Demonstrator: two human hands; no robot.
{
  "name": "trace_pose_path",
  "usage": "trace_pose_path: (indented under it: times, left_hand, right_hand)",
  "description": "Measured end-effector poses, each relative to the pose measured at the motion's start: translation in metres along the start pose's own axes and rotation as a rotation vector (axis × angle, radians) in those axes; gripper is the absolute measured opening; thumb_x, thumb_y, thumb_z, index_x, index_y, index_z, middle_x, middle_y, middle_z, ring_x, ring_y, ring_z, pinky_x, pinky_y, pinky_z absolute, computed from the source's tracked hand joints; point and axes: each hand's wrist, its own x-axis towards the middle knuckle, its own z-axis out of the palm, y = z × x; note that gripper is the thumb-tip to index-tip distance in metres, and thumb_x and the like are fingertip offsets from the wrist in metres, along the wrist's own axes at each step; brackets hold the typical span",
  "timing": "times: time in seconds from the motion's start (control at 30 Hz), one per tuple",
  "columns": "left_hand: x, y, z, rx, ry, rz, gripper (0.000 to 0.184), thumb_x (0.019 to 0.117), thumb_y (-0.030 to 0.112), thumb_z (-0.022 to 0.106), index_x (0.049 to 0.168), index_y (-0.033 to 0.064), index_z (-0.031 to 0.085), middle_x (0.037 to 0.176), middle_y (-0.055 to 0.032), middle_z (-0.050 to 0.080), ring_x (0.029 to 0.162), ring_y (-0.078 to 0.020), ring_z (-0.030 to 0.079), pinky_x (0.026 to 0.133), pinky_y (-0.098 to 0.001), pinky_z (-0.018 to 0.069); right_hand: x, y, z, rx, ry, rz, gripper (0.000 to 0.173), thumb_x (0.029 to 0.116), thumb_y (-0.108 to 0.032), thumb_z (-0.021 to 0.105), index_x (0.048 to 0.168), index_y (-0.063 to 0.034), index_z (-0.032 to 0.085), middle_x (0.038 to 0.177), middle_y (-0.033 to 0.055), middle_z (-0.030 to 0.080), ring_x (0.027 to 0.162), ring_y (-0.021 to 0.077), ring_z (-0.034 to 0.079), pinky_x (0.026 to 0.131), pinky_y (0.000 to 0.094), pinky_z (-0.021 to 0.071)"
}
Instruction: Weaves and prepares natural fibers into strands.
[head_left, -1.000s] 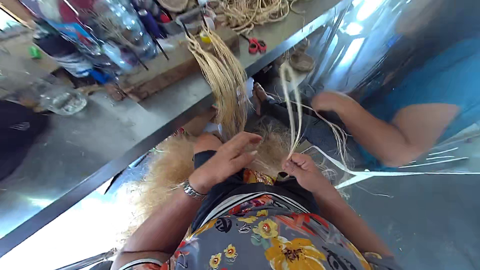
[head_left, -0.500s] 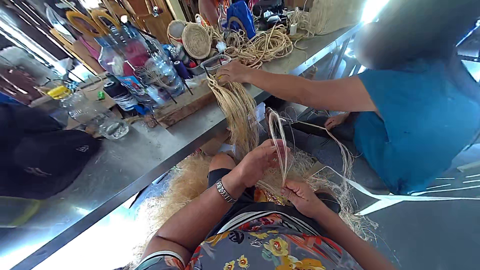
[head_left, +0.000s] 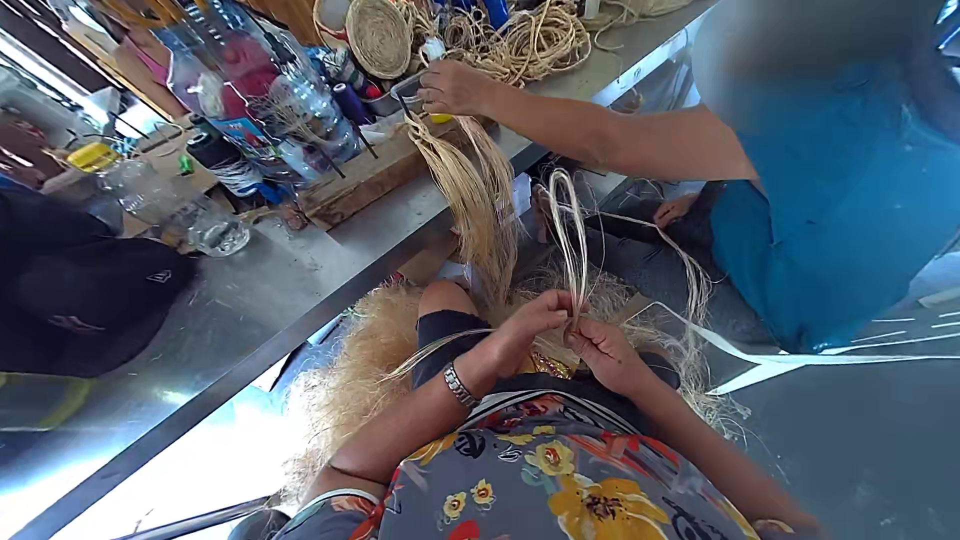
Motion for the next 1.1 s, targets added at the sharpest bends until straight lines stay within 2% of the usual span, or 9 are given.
trace_pose_path:
  times: [0.13,0.3,0.4,0.5,0.63,0.73,0.83,0.97,1.1]
  left_hand:
    - [-0.003,-0.018,0.015,-0.082,0.014,0.061,0.033,0.0994,0.021,0.038,0.116,0.0074,0.063,0.121,-0.0012,0.064,0.114,-0.007,0.057,0.101,-0.0295,0.0454]
    - [0.0,-0.03,0.024,-0.186,0.103,0.144,0.03,0.1032,0.017,0.034,0.103,0.0105,0.064,0.1,0.0031,0.067,0.096,-0.0044,0.062,0.089,-0.0259,0.0505]
    - [0.0,-0.032,0.026,-0.165,0.143,0.162,0.029,0.1024,0.012,0.036,0.098,0.0107,0.065,0.089,0.0064,0.065,0.083,-0.0007,0.06,0.079,-0.0213,0.0501]
    - [-0.002,-0.036,0.026,-0.035,0.22,0.2,0.027,0.1004,0.01,0.04,0.098,0.0074,0.066,0.098,0.0049,0.058,0.091,-0.0012,0.056,0.083,-0.0206,0.0479]
    - [-0.002,-0.035,0.02,0.119,0.278,0.27,0.027,0.0981,0.009,0.041,0.094,0.0047,0.068,0.103,0.002,0.057,0.101,-0.0024,0.053,0.091,-0.0213,0.0442]
    - [-0.003,-0.037,0.02,0.121,0.243,0.29,0.026,0.099,0.008,0.04,0.092,0.0048,0.065,0.099,0.0042,0.056,0.097,-0.0005,0.053,0.089,-0.0199,0.0439]
    - [-0.001,-0.041,0.021,0.068,0.196,0.289,0.026,0.1012,0.008,0.039,0.092,0.0062,0.063,0.092,0.006,0.059,0.092,-0.0011,0.057,0.088,-0.0234,0.048]
    - [-0.002,-0.038,0.023,0.024,0.19,0.24,0.026,0.1028,0.01,0.038,0.099,0.01,0.064,0.079,0.0125,0.058,0.071,0.0041,0.053,0.067,-0.0164,0.046]
    - [-0.003,-0.039,0.021,-0.007,0.171,0.236,0.026,0.1028,0.011,0.037,0.099,0.0136,0.063,0.075,0.0156,0.052,0.065,0.0061,0.045,0.06,-0.0145,0.0382]
  right_hand:
    - [0.0,0.004,0.008,0.141,0.007,0.04,0.022,0.1045,-0.015,0.053,0.093,-0.0057,0.069,0.079,-0.0129,0.059,0.072,-0.009,0.052,0.068,0.013,0.0447]
    - [0.0,0.01,0.016,0.268,0.0,0.054,0.018,0.1041,-0.014,0.053,0.092,-0.0119,0.067,0.078,-0.0156,0.057,0.07,-0.008,0.05,0.065,0.0139,0.0427]
    - [-0.002,0.012,0.017,0.306,-0.023,0.083,0.017,0.103,-0.01,0.054,0.096,-0.0091,0.07,0.082,-0.0147,0.061,0.072,-0.0082,0.053,0.067,0.0137,0.0452]
    - [0.0,0.009,0.007,0.156,-0.101,0.206,0.02,0.1034,-0.017,0.055,0.097,-0.005,0.069,0.079,-0.0085,0.063,0.07,-0.0035,0.058,0.067,0.0177,0.0505]
    - [0.005,-0.005,-0.023,-0.059,-0.022,0.309,0.028,0.1001,-0.023,0.061,0.11,0.0022,0.07,0.102,0.0077,0.072,0.093,0.0093,0.068,0.088,0.0314,0.0568]
    - [0.006,-0.016,-0.032,0.066,0.177,0.197,0.023,0.0974,-0.022,0.065,0.11,-0.0046,0.072,0.101,-0.0001,0.071,0.09,0.0051,0.067,0.084,0.0254,0.057]
    - [0.013,-0.025,-0.024,0.268,0.213,0.17,0.021,0.0912,-0.024,0.074,0.108,-0.0111,0.074,0.1,-0.0062,0.071,0.087,0.0028,0.066,0.08,0.0225,0.0569]
    - [0.022,-0.026,-0.003,0.36,0.268,0.157,0.007,0.0884,-0.007,0.074,0.096,-0.0075,0.075,0.094,-0.0022,0.071,0.083,0.0042,0.067,0.077,0.0226,0.058]
    - [0.024,-0.023,0.005,0.436,0.336,0.132,0.008,0.0895,-0.002,0.072,0.09,-0.008,0.077,0.09,-0.0014,0.072,0.082,0.0055,0.067,0.078,0.0238,0.0589]
